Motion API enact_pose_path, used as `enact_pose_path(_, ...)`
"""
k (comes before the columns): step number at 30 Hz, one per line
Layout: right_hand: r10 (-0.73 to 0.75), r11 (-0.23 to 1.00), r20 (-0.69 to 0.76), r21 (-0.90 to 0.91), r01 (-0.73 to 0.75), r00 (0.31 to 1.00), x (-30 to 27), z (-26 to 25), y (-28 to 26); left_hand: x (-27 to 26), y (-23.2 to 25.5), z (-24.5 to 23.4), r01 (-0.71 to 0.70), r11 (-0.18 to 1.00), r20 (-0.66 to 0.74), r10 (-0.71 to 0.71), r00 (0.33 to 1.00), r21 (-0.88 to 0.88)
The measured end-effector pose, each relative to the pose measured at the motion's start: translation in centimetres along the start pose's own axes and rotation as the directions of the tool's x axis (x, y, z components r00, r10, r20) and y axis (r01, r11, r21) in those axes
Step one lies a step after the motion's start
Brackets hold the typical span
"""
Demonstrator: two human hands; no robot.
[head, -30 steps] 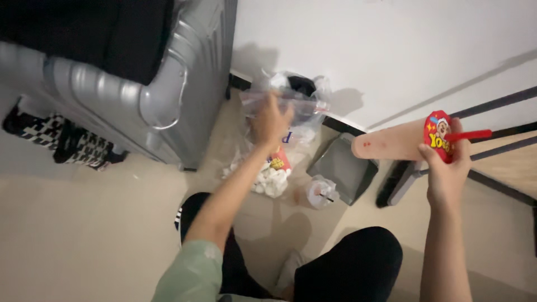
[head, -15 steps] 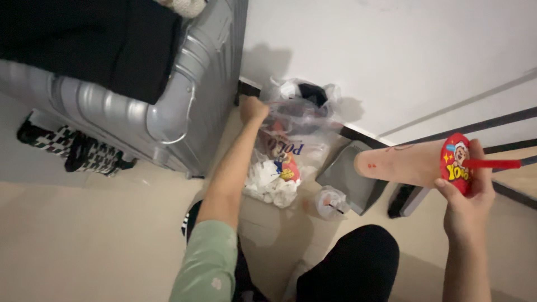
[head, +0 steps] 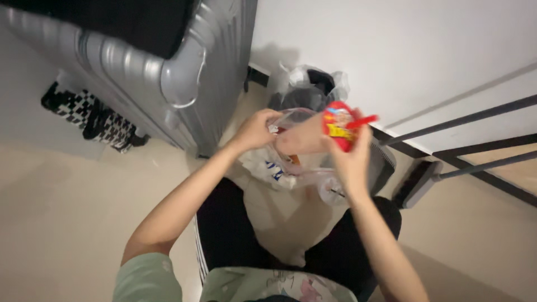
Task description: The person picks up trash and loose items from the floor, place them into a plastic bag, and then untangles and wraps a white power cable before placing it into a storage basket.
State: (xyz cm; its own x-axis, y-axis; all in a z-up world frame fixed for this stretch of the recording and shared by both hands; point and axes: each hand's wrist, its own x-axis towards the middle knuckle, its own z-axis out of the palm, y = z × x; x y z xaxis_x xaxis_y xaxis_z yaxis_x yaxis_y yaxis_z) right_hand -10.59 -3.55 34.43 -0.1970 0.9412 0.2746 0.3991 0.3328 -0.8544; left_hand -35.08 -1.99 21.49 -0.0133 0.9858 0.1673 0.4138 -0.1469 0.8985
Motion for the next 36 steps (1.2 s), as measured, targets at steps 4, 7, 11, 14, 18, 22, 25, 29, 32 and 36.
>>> enact_pose_path(4, -0.129, 0.906, 0.254, -0.363, 0.218, 0.959, -1.3, 1.2, 1.6, -0.1, -0.9, -1.8, 0.162, 0.979, 0.046, -0.157, 0.986, -0.121)
enact_pose_path(7, -0.014, 0.748, 0.277, -0.635, 0.194, 0.961, -1.0, -1.7, 2.7, -1.1, -1.4, -3.1, 0.118, 0.985, 0.007, -0.118, 0.993, -0.123)
enact_pose_path(11, 0.172, 0.834, 0.195, -0.551, -0.037, 0.966, -0.8, -3.6, 6.7, -0.9, -1.9, -3.7, 0.148, 0.987, 0.018, -0.147, 0.989, -0.066)
enact_pose_path(14, 0.446, 0.885, 0.265, -0.273, -0.377, 0.855, -0.6, -3.7, 10.6, 0.3, -2.0, -3.8, 0.165, 0.986, 0.027, -0.164, 0.986, -0.003)
enact_pose_path(18, 0.500, 0.852, 0.257, 0.028, -0.524, 0.827, 1.5, -5.1, 12.2, 2.1, -1.5, -4.7, 0.007, 1.000, -0.003, -0.007, 1.000, -0.007)
enact_pose_path(22, 0.441, 0.782, 0.344, 0.306, -0.543, 0.829, 3.9, -8.4, 13.9, 3.4, -2.4, -3.9, 0.018, 1.000, -0.017, -0.018, 1.000, 0.000)
enact_pose_path(25, 0.515, 0.790, 0.286, 0.208, -0.577, 0.808, 2.7, -11.9, 20.5, 3.9, -3.9, -1.3, -0.005, 0.999, -0.046, 0.007, 0.999, 0.053)
enact_pose_path(29, 0.513, 0.801, 0.406, -0.544, -0.251, 0.756, -3.4, -13.5, 32.7, 4.5, -4.3, 0.9, 0.068, 0.997, -0.164, -0.061, 0.984, 0.035)
enact_pose_path(32, 0.683, 0.697, 0.447, -0.638, -0.329, 0.578, -10.8, -9.2, 36.3, 5.2, -2.9, 1.1, 0.047, 0.994, -0.152, -0.031, 0.988, 0.100)
enact_pose_path(36, 0.047, 0.929, 0.033, -0.370, -0.031, 0.998, -15.3, -4.3, 33.7, 4.9, 0.4, 1.0, 0.261, 0.911, -0.150, -0.224, 0.963, 0.320)
